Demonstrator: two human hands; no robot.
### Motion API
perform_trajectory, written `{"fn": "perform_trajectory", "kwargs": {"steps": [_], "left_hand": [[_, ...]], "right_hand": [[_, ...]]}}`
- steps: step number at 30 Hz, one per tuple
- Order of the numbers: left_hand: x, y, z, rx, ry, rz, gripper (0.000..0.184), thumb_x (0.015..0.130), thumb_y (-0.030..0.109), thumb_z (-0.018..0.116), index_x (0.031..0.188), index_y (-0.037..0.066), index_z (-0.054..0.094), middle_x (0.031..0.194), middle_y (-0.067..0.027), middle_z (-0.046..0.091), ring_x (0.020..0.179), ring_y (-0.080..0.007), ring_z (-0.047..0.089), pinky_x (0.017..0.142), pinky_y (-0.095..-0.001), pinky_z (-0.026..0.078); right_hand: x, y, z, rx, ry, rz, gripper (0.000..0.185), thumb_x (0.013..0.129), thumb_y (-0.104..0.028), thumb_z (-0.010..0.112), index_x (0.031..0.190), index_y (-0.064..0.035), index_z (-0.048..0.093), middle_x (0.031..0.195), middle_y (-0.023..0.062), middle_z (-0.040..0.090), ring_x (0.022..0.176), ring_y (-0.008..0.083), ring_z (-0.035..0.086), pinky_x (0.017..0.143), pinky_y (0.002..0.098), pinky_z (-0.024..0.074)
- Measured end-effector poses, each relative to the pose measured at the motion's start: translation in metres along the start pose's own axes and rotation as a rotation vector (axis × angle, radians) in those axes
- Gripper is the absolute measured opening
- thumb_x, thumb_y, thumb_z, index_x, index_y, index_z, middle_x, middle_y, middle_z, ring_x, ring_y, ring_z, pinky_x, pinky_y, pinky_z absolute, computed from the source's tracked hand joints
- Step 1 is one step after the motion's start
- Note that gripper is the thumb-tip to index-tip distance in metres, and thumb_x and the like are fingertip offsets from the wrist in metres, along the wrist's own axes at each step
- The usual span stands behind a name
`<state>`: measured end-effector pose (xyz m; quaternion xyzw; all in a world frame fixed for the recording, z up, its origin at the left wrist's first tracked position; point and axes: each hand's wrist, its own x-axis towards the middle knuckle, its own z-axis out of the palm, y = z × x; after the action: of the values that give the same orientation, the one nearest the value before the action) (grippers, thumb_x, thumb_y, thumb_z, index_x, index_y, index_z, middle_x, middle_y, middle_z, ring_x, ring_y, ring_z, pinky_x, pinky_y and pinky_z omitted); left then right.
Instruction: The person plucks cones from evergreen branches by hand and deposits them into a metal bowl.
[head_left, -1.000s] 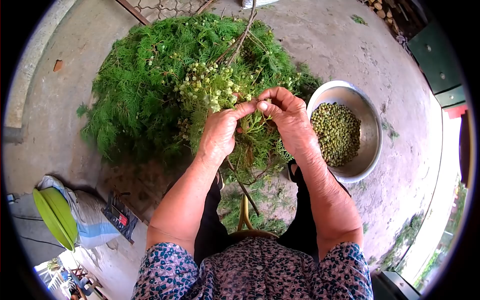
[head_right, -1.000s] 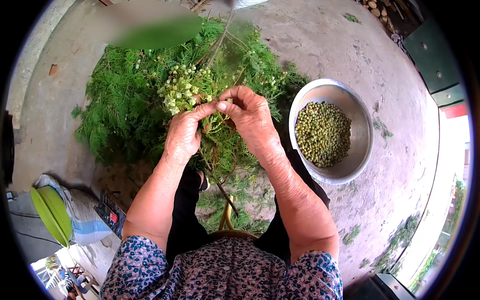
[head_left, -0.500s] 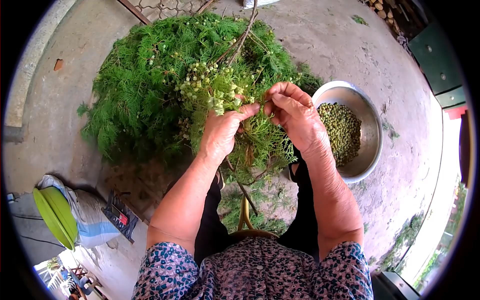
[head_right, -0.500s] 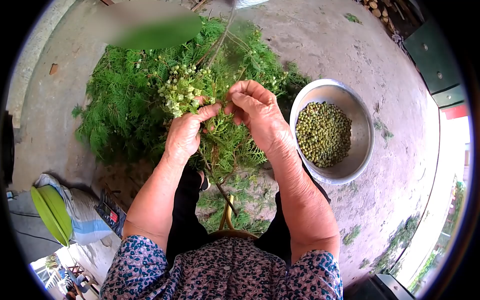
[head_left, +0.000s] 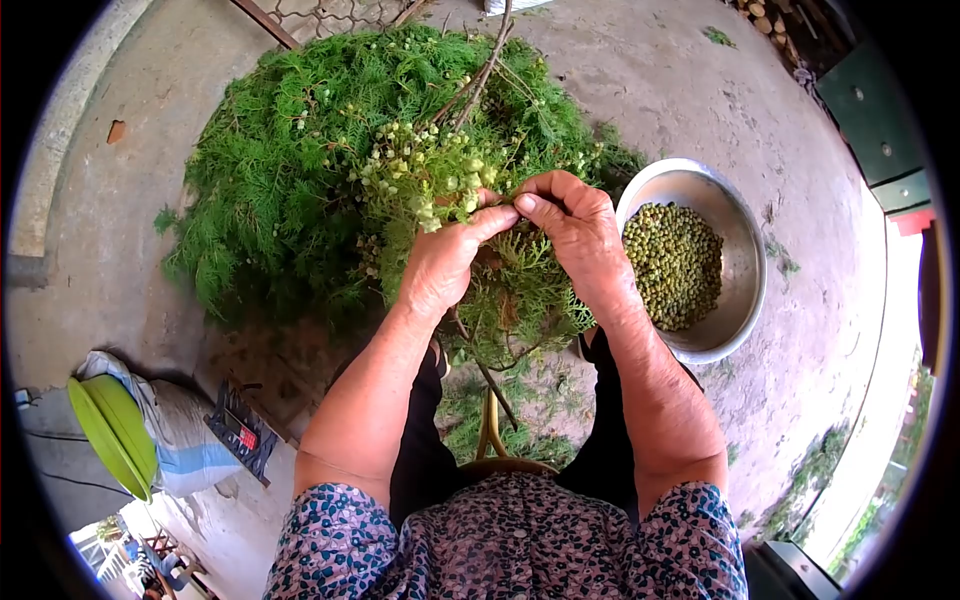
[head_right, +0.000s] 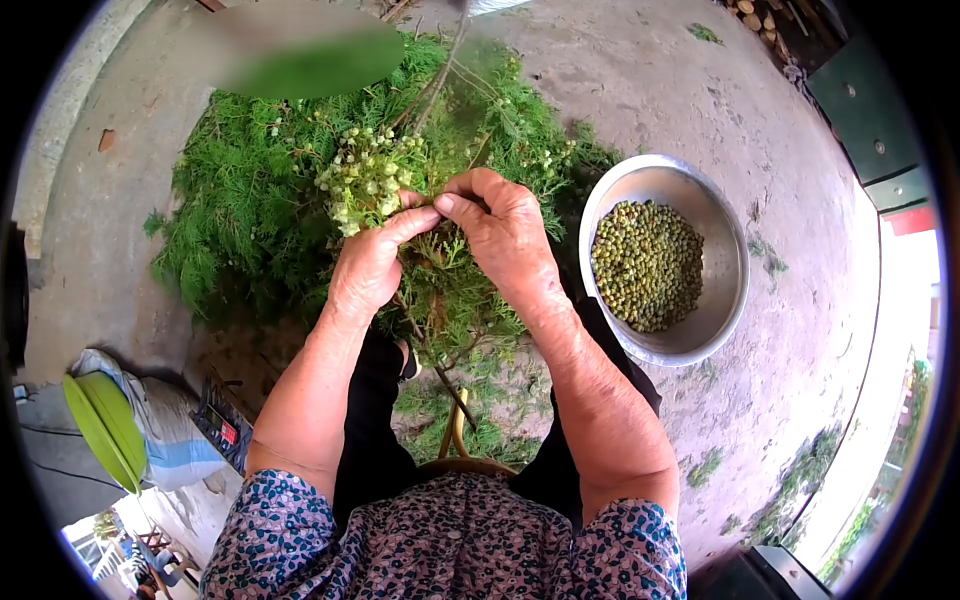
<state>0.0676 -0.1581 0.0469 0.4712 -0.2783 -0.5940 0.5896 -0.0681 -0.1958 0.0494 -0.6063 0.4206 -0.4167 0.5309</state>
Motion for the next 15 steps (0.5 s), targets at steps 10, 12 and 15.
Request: {"fn": "perform_trajectory", "kwargs": {"steps": [10, 12, 15], "left_hand": [[-0.003, 0.003, 0.0, -0.03, 0.035, 0.007, 0.018, 0.07, 0.008, 0.071, 0.084, 0.005, 0.06, 0.08, -0.0014, 0.059, 0.075, -0.012, 0.053, 0.072, -0.0258, 0.043], [0.004, -0.001, -0.003, -0.134, 0.077, 0.027, 0.021, 0.071, 0.01, 0.071, 0.088, 0.005, 0.059, 0.083, -0.0025, 0.059, 0.078, -0.0129, 0.054, 0.075, -0.0265, 0.044], [0.001, 0.006, -0.004, -0.162, 0.049, -0.005, 0.025, 0.072, 0.009, 0.07, 0.093, 0.006, 0.057, 0.088, -0.0036, 0.059, 0.081, -0.0134, 0.054, 0.078, -0.0266, 0.045]], "right_hand": [[-0.002, -0.015, -0.003, 0.598, 0.024, 0.443, 0.015, 0.087, -0.016, 0.053, 0.089, -0.0025, 0.058, 0.071, -0.0002, 0.056, 0.061, 0.0083, 0.049, 0.053, 0.0221, 0.0397], [-0.001, -0.017, -0.006, 0.632, 0.043, 0.463, 0.013, 0.086, -0.015, 0.054, 0.09, -0.0029, 0.057, 0.072, -0.0004, 0.056, 0.062, 0.0089, 0.05, 0.055, 0.0226, 0.0407], [0.001, -0.009, -0.007, 0.727, -0.006, 0.404, 0.011, 0.082, -0.012, 0.058, 0.091, -0.0053, 0.057, 0.076, -0.0014, 0.056, 0.065, 0.008, 0.05, 0.057, 0.0222, 0.0408]]}}
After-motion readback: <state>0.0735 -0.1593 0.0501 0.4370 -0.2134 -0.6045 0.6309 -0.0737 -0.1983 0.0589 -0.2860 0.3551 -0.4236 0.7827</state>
